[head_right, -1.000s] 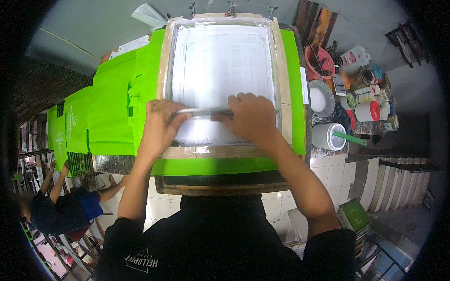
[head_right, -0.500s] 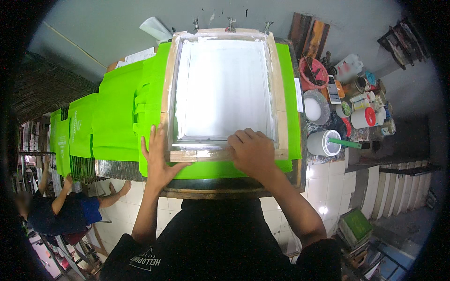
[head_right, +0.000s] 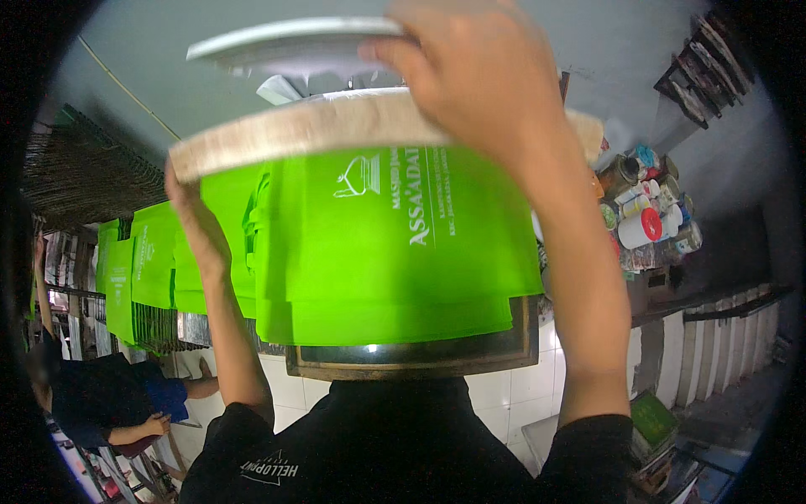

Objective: The person performs screen printing on green bags by placing a bag on the printing station, lowering the mesh screen, applying white ink across the screen using a squeegee, and lifting the screen to reveal the printed design.

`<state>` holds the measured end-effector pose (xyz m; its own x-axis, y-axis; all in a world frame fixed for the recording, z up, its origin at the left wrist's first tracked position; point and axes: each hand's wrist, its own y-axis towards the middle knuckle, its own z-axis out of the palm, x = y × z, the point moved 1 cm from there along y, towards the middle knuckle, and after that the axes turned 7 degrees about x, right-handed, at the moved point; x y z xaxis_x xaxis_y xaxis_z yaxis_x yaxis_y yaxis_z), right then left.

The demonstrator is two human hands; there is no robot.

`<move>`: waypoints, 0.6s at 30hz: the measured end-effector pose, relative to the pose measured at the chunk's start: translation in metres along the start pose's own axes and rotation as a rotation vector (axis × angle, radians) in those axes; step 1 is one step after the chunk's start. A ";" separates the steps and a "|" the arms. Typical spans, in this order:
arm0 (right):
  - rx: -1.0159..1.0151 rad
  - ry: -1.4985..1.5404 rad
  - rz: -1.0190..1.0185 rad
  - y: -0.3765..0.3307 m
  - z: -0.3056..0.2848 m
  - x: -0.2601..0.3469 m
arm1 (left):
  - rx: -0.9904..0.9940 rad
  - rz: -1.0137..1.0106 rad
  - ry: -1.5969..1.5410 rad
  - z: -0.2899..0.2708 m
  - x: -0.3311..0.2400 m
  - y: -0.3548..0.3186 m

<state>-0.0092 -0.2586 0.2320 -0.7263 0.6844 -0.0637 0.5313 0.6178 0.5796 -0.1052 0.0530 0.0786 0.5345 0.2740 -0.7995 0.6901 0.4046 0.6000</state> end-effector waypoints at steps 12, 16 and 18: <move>0.014 0.125 0.168 0.107 -0.018 -0.051 | 0.643 -0.649 0.791 -0.084 0.132 -0.039; -0.006 0.140 0.145 0.118 -0.012 -0.069 | 0.444 -0.568 0.783 -0.149 0.131 -0.030; -0.018 0.135 0.141 0.120 -0.009 -0.071 | 0.228 -0.669 1.165 -0.179 0.117 -0.016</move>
<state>0.1021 -0.2362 0.3137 -0.6974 0.7052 0.1280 0.6254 0.5115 0.5893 -0.1412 0.2349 -0.0299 -0.5708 0.7011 -0.4274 0.7777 0.6286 -0.0075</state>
